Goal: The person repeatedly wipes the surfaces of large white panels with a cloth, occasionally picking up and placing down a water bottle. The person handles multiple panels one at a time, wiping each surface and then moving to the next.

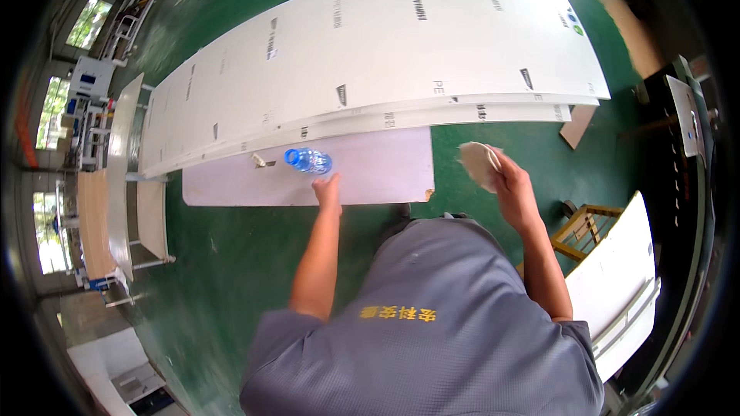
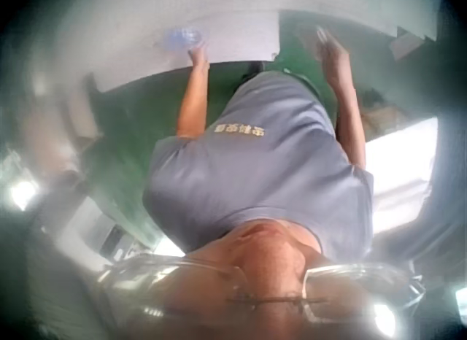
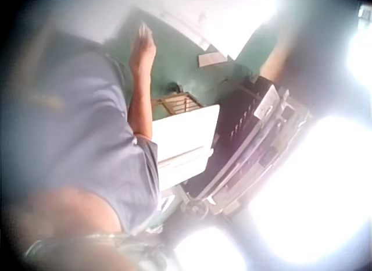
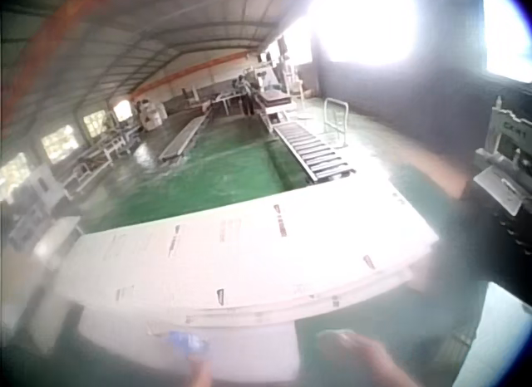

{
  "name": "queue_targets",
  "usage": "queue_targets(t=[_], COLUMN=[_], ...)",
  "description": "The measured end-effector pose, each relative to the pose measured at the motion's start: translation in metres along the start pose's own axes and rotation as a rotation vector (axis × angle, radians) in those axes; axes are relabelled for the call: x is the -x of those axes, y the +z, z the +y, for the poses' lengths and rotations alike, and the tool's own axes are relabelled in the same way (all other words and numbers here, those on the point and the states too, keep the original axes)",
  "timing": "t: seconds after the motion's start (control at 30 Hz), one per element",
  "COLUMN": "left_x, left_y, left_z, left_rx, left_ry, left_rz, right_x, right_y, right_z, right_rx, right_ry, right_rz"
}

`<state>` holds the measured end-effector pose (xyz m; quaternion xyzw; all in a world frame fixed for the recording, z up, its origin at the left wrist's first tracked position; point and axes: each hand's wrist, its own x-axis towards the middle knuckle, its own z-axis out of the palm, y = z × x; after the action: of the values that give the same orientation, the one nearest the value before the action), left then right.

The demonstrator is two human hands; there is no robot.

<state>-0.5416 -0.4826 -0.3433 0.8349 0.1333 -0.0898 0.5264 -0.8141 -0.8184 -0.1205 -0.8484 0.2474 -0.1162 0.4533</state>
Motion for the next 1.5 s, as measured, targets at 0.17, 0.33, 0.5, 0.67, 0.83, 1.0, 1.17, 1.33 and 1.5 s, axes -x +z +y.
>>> queue_targets(t=[0.17, 0.33, 0.5, 0.67, 0.83, 1.0, 1.17, 1.33, 1.5], left_x=[0.143, 0.164, 0.192, 0.198, 0.199, 0.173, 0.153, 0.121, 0.064], left_y=[0.047, 0.063, 0.064, 0.069, 0.060, 0.033, 0.018, -0.001, -0.065], left_z=[0.169, 0.227, 0.249, 0.238, 0.231, 0.209, 0.197, 0.198, 0.156], left_rx=[0.379, 0.214, 0.487, 0.316, 0.336, 0.549, 0.273, 0.085, 0.586], left_ry=[0.428, 0.308, 0.190, 0.330, 0.285, 0.079, 0.371, 0.061, -0.337], left_rz=[-0.996, -1.274, -1.170, -1.062, -1.085, -1.374, -1.333, -1.248, -1.297], right_x=[-0.013, -0.033, -0.013, -0.004, 0.005, 0.011, -0.003, -0.011, -0.045], right_y=[0.001, -0.005, 0.011, 0.014, 0.022, -0.003, 0.013, 0.083, 0.179], right_z=[-0.003, -0.001, 0.006, 0.008, 0.018, -0.010, -0.013, -0.087, -0.077], right_rx=[-0.728, -1.109, -1.455, -1.353, -1.086, -0.861, -0.678, -0.013, -0.152], right_ry=[0.300, 0.314, 0.121, 0.188, 0.238, -0.296, -0.065, -0.383, -0.262], right_rz=[-0.348, -0.244, -0.398, -0.344, -0.167, -0.448, -0.323, -0.316, -0.497])
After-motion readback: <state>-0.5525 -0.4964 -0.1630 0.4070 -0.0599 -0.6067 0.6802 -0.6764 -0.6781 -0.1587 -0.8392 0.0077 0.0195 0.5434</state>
